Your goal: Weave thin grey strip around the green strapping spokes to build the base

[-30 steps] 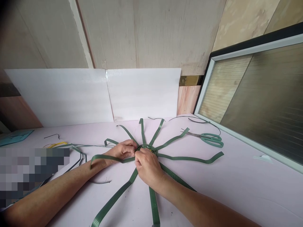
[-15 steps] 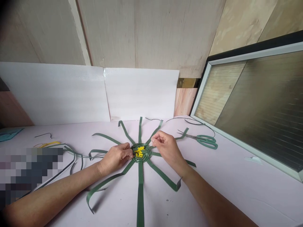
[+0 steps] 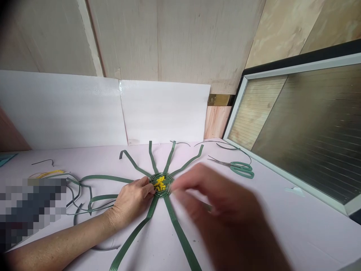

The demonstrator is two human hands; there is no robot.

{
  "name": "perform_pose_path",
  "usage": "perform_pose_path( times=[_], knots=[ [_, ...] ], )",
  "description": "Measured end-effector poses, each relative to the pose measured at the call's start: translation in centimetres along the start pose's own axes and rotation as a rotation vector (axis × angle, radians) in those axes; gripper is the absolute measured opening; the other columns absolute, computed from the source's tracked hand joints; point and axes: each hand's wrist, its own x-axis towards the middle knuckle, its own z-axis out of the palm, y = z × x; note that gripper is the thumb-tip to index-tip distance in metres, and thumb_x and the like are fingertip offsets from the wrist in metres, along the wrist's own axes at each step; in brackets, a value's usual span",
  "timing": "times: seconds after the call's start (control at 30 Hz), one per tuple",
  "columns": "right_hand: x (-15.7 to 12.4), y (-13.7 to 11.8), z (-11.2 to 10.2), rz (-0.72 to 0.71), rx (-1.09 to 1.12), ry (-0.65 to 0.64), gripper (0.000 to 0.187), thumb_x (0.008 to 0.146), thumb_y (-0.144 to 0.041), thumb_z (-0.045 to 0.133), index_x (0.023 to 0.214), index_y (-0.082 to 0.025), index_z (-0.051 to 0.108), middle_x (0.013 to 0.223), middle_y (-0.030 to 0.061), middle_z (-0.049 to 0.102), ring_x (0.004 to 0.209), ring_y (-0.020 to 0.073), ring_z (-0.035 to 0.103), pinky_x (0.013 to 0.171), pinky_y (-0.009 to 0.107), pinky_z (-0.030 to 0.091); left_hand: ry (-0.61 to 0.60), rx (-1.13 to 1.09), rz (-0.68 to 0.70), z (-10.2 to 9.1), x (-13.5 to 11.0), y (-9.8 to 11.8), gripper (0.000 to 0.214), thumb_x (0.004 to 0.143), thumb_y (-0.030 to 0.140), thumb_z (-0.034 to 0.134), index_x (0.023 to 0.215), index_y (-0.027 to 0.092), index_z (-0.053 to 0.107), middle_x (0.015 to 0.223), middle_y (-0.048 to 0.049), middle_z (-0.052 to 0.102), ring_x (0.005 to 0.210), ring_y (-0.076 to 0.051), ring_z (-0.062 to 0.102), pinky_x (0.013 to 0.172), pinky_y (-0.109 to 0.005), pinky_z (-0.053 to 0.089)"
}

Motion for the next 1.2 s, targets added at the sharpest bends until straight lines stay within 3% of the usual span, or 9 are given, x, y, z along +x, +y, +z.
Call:
perform_pose_path(
  times=[0.07,0.2,0.3,0.4,0.57,0.7,0.83,1.0,1.2],
  knots=[
    [-0.3,-0.2,3.2,0.042,0.029,-0.253,0.016,0.085,-0.014,0.058,0.078,-0.026,0.066,0.083,0.0001,0.064,0.077,0.0169,0.062,0.066,0.027,0.05,0.009,0.003,-0.019,-0.2,0.0,0.0,0.016,0.082,0.013,0.052,0.072,0.019,0.061,0.073,-0.0022,0.055,0.06,-0.014,0.053,0.045,-0.024,0.026],
    [0.2,4.4,8.8,0.218,-0.181,-0.414,0.023,0.078,0.001,0.053,0.077,-0.02,0.061,0.09,0.0002,0.058,0.08,0.0146,0.056,0.069,0.026,0.044,-0.007,-0.021,-0.01,-0.2,0.1,-0.3,0.016,0.085,0.013,0.051,0.079,0.02,0.064,0.074,-0.0015,0.056,0.06,-0.013,0.053,0.047,-0.023,0.028],
    [0.1,8.3,10.5,0.18,-0.192,-0.511,0.022,0.074,0.004,0.058,0.069,-0.017,0.057,0.087,-0.0001,0.058,0.09,0.0166,0.054,0.078,0.028,0.042,-0.033,-0.046,0.03,-0.2,0.1,-0.6,0.015,0.086,0.014,0.052,0.08,0.02,0.064,0.079,-0.0015,0.058,0.061,-0.013,0.055,0.048,-0.023,0.03],
    [-0.5,10.1,10.8,0.108,-0.11,-0.489,0.023,0.074,0.005,0.056,0.069,-0.018,0.058,0.084,-0.0009,0.058,0.087,0.0157,0.054,0.077,0.027,0.041,-0.049,-0.034,0.066,-0.3,0.0,-0.9,0.016,0.085,0.008,0.051,0.08,0.019,0.061,0.081,-0.0012,0.058,0.061,-0.013,0.056,0.049,-0.023,0.033],
    [-1.1,10.8,11.0,0.014,-0.092,-0.447,0.029,0.077,0.005,0.053,0.085,-0.02,0.066,0.092,0.0008,0.061,0.09,0.0166,0.054,0.08,0.029,0.043,-0.098,0.025,0.151,-0.7,-0.1,-1.2,0.02,0.086,0.001,0.045,0.082,0.017,0.056,0.079,-0.0019,0.057,0.062,-0.015,0.058,0.053,-0.024,0.042],
    [-1.2,11.1,10.9,-0.26,-0.266,-0.518,0.031,0.084,0.003,0.042,0.074,-0.018,0.062,0.08,0.0026,0.054,0.079,0.0171,0.047,0.067,0.028,0.038,-0.112,0.083,0.259,-1.1,-0.6,-1.6,0.021,0.085,-0.001,0.043,0.085,0.016,0.056,0.084,-0.0028,0.058,0.065,-0.014,0.058,0.054,-0.023,0.045],
    [-0.9,11.4,10.5,-0.529,-0.439,-0.619,0.032,0.082,0.006,0.037,0.065,-0.016,0.053,0.075,0.0024,0.047,0.074,0.0167,0.039,0.064,0.03,0.031,-0.153,0.081,0.348,-1.6,-1.5,-2.1,0.02,0.086,0.001,0.045,0.089,0.017,0.057,0.089,-0.0029,0.059,0.072,-0.015,0.058,0.057,-0.024,0.048],
    [-0.6,11.7,10.3,-0.526,-0.427,-0.676,0.032,0.083,0.007,0.038,0.071,-0.017,0.056,0.081,0.002,0.049,0.075,0.0157,0.039,0.065,0.03,0.03,-0.179,0.032,0.303,-3.0,-1.8,-2.5,0.019,0.084,0.004,0.049,0.089,0.018,0.059,0.098,-0.0026,0.06,0.083,-0.017,0.058,0.062,-0.026,0.048],
    [-1.0,11.5,10.4,-0.473,-0.392,-0.667,0.035,0.089,0.004,0.035,0.074,-0.017,0.06,0.078,0.003,0.048,0.075,0.0168,0.039,0.067,0.031,0.032,-0.25,0.161,0.233,-4.8,-2.3,-2.3,0.015,0.081,0.008,0.055,0.071,0.018,0.057,0.083,-0.0036,0.057,0.074,-0.019,0.054,0.053,-0.027,0.039]
  ],
)
